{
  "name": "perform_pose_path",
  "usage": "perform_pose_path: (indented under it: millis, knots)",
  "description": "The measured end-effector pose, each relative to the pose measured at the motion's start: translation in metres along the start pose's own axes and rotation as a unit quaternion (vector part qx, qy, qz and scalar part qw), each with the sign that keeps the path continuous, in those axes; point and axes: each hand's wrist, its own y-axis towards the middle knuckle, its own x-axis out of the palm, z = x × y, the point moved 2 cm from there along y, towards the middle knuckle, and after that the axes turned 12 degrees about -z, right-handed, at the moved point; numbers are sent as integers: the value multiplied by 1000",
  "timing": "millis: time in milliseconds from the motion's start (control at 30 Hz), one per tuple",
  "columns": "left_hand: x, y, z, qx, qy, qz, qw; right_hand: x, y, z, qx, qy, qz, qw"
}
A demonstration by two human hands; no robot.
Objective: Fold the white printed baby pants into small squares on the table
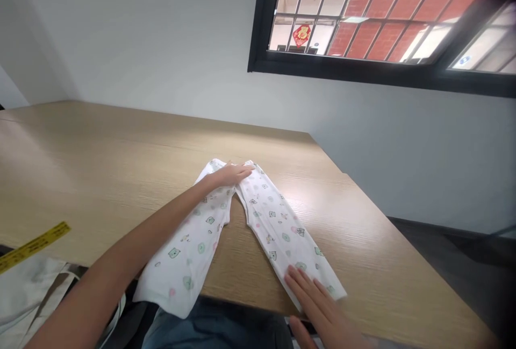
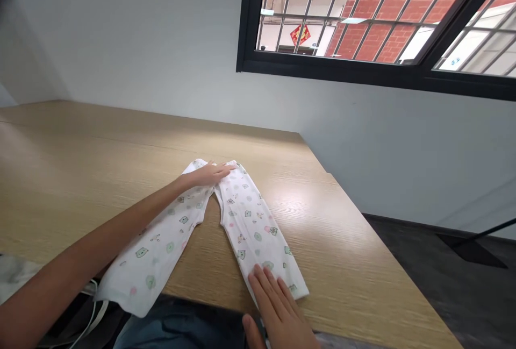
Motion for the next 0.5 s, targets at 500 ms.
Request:
perform_pose_path:
  millis: [500]
  knots:
    - [41,-122,-22,-25,-58,-88,994,50,144,-129,-108,214,-18,971]
